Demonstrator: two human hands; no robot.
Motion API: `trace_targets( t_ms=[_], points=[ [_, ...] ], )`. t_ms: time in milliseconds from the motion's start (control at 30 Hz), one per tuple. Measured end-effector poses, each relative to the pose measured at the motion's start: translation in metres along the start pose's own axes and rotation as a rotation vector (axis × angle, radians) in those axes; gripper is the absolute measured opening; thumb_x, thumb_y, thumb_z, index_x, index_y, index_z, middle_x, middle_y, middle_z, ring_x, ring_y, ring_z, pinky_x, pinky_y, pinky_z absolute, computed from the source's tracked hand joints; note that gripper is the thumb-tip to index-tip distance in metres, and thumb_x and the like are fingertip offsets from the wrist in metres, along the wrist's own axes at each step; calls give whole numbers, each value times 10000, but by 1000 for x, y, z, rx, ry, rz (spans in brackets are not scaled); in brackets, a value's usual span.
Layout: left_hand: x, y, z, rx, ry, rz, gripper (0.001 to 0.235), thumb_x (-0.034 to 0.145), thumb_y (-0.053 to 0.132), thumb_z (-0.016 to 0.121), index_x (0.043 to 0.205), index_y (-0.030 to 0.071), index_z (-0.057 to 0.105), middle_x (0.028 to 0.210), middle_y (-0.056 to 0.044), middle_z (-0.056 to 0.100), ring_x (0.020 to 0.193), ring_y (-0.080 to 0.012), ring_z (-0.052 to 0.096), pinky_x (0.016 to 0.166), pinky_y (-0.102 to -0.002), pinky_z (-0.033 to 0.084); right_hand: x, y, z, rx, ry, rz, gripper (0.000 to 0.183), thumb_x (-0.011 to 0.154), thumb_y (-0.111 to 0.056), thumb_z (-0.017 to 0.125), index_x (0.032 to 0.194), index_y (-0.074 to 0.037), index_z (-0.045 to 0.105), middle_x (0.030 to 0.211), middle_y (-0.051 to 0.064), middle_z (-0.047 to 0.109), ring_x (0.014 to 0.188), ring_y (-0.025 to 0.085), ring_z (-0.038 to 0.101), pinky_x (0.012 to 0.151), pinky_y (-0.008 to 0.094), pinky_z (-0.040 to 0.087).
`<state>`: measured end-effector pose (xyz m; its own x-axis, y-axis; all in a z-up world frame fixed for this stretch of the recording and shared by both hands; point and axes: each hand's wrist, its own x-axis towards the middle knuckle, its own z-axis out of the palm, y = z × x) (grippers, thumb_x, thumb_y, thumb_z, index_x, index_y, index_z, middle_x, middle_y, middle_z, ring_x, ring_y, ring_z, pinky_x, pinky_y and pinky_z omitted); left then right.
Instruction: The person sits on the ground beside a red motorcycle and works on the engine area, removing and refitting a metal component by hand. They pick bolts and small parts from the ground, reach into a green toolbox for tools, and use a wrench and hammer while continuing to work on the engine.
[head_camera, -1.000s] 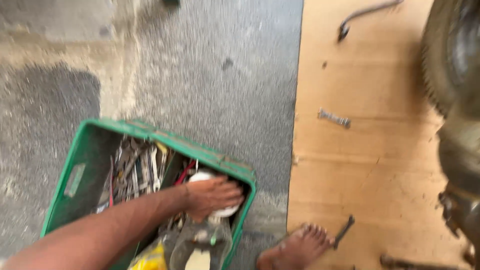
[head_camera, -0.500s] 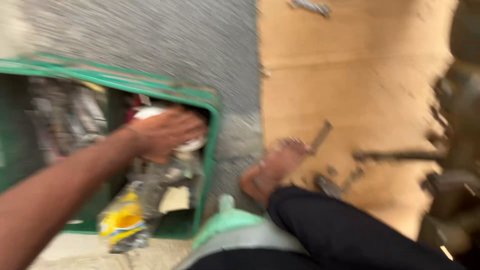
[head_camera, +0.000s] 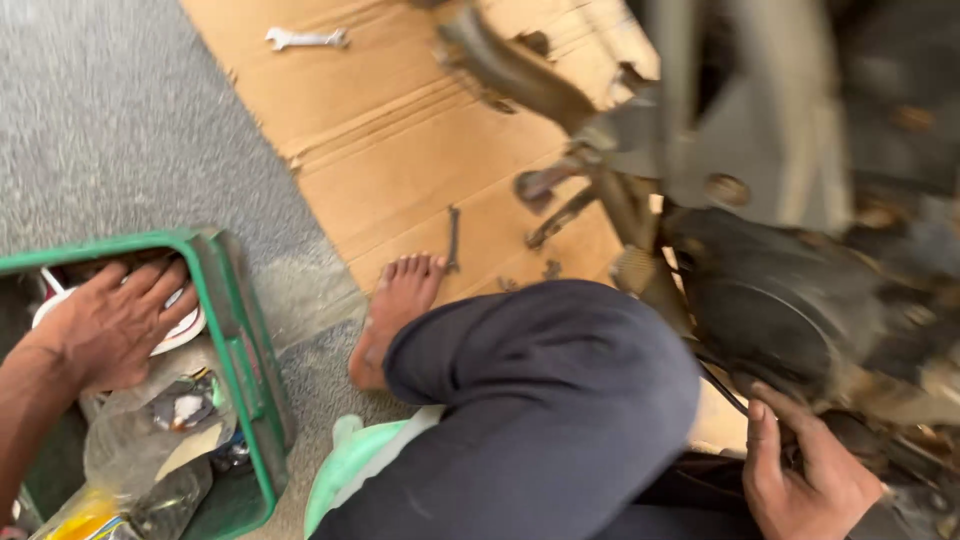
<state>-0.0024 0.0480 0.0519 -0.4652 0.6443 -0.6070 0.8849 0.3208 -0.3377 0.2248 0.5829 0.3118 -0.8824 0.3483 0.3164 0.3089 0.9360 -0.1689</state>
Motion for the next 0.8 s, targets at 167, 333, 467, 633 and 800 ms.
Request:
trace_targets(
  t_ms=[167,333,467,633,800],
  points=[
    [-1,24,-12,36,-73,-105,939,794,692,615,1524,169,341,1485,-11,439,1348,-171,441,981,-413,437,-43,27,-25,11,137,-31,82,1110,-70,791,1163,-11,772,1018,115,774,880,128,741,841,225,554],
    [5,38,-22,108,-332,-172,845,937,634,609,1564,170,286,1570,-22,329,1400,-189,373,982,-440,428,-51,18,-40,141,123,-104,145,943,-73,770,1087,-52,767,1019,95,783,898,176,769,787,256,573],
    [9,37,-15,104,-165,-285,574,1002,446,570,1487,216,366,1540,-5,368,1375,-178,411,977,-442,445,-62,17,-45,176,92,-167,178,874,-92,792,1048,-67,767,994,88,790,850,191,775,766,283,582],
    [3,16,-43,-283,-197,-279,503,902,390,650,1357,213,529,1420,11,554,1342,-191,555,1051,-394,514,-78,21,-37,375,87,246,361,832,-154,805,1175,-76,723,622,23,608,522,111,526,518,281,451],
    [-27,22,-266,-491,121,-239,414,911,229,579,1320,176,614,1132,-54,743,1105,-248,706,991,-410,552,-64,37,-29,786,-165,506,303,884,-143,734,1171,-49,705,733,13,632,574,86,480,518,247,396]
  ],
)
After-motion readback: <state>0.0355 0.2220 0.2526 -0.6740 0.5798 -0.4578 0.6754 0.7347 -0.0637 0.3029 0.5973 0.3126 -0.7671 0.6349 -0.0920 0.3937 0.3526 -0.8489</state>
